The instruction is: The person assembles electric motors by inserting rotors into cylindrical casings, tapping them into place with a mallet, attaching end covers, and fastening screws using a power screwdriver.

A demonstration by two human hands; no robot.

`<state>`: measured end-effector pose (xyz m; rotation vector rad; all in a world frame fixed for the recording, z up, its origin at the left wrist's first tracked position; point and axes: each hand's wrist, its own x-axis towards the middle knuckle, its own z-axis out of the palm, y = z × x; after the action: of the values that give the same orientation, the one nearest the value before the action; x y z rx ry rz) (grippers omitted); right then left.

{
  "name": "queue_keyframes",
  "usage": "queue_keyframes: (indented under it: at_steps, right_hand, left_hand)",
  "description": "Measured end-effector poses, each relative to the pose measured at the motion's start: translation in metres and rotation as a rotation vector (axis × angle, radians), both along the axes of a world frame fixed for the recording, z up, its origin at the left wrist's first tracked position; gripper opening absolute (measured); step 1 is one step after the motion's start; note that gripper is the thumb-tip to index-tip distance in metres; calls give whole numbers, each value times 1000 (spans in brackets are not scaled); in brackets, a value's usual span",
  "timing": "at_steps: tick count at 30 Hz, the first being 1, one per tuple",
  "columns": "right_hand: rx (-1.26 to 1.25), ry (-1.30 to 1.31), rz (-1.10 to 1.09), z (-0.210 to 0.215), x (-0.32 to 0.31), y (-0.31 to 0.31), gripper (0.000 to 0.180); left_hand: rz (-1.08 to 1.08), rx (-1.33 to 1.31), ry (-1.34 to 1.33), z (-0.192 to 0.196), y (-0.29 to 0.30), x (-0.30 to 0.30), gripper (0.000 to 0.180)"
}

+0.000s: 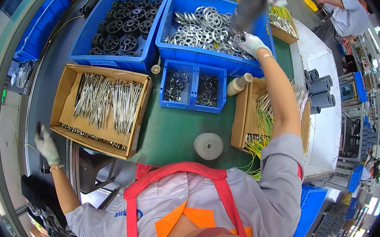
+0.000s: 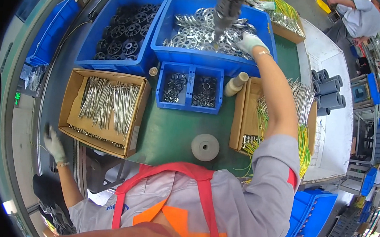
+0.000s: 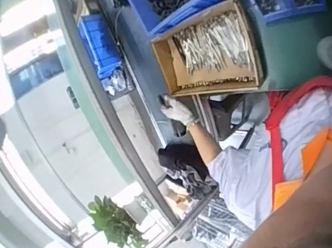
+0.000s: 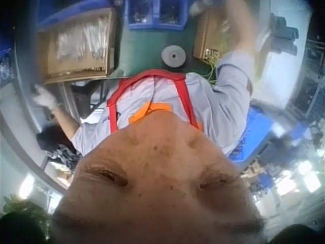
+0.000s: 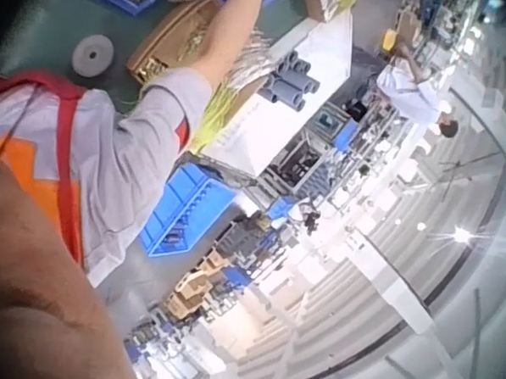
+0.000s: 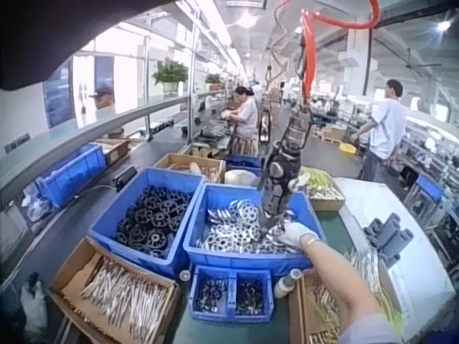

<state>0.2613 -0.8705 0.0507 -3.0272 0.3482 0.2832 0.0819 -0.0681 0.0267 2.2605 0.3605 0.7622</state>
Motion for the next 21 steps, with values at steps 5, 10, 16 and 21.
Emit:
queue_keyframes:
  at_steps: [5, 10, 16, 21]
  right_hand:
    - [-226, 87, 30, -20, 21, -17, 42]
    - [-320, -408, -97, 44, -29, -8, 39]
    - [725, -403, 144, 68, -210, 78, 32]
    - [740, -100, 279, 2, -308, 153, 34]
  left_hand:
    - [-687, 133, -116, 58, -216, 40, 32]
    - [-1194, 484, -137, 54, -341, 69, 27]
    - [-1328, 918, 45, -16, -420, 87, 25]
    - [-1110, 958, 229, -69, -466, 126, 29]
